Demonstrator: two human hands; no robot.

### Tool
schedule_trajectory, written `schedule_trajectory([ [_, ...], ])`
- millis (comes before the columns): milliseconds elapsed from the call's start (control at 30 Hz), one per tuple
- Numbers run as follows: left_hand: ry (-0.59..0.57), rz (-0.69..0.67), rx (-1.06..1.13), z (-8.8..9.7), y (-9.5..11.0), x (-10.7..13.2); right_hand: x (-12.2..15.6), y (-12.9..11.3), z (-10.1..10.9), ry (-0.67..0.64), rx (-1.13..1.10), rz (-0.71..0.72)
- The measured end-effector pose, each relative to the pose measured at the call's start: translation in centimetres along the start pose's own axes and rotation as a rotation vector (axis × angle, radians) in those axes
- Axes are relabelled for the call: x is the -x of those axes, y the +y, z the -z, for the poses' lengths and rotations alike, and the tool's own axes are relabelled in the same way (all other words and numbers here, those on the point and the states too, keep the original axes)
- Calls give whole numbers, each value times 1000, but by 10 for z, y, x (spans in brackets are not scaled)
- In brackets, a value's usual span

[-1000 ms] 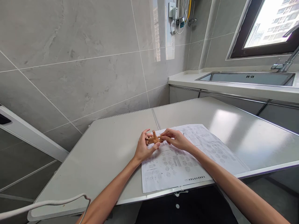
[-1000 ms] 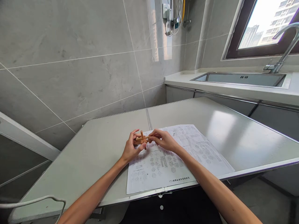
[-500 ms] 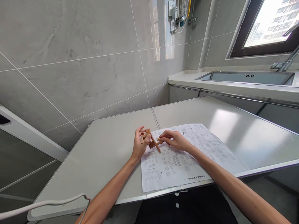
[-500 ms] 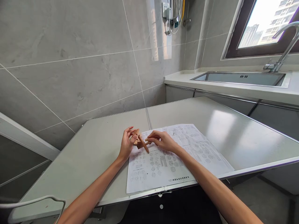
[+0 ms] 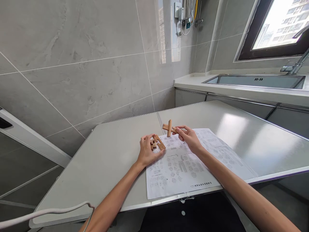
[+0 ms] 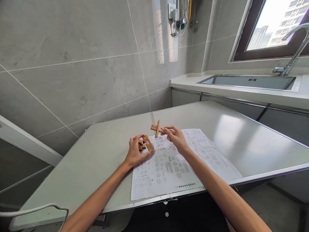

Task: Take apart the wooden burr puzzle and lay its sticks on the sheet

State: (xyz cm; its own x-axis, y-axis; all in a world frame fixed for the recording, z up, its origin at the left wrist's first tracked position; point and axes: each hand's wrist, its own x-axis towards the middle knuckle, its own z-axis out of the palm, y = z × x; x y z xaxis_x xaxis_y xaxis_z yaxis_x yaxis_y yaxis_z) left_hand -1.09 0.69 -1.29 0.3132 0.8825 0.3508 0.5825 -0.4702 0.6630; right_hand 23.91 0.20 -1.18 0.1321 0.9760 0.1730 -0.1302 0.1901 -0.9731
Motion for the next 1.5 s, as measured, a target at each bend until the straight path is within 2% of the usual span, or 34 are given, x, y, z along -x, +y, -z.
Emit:
schedule_trajectory([
  [100, -143, -167, -82, 0, 3, 3, 0, 0, -1, -13, 10, -15],
  [233, -211, -316, -194, 1, 2, 2, 1, 1, -4, -32, 22, -11],
  [367, -238, -363, -274, 2, -2, 0, 1, 1, -3, -43, 34, -8],
  [567, -248, -361, -328, 2, -1, 0, 3, -2, -4, -53, 56, -8],
  [833, -216, -402, -316, 2, -1, 1, 4, -4, -5, -77, 59, -14],
  [967, -148, -415, -317, -1, -4, 2, 4, -2, -5, -79, 57, -22],
  [1167, -60, -354, -334, -4, -9, 1, 5, -2, -5, -95, 70, -14],
  [1367, 111, -232, -185, -4, 1, 0, 5, 0, -8, -150, 115, 31],
  [1500, 115, -226, -115, -2, 9, 3, 5, 4, -9, -206, 155, 53],
])
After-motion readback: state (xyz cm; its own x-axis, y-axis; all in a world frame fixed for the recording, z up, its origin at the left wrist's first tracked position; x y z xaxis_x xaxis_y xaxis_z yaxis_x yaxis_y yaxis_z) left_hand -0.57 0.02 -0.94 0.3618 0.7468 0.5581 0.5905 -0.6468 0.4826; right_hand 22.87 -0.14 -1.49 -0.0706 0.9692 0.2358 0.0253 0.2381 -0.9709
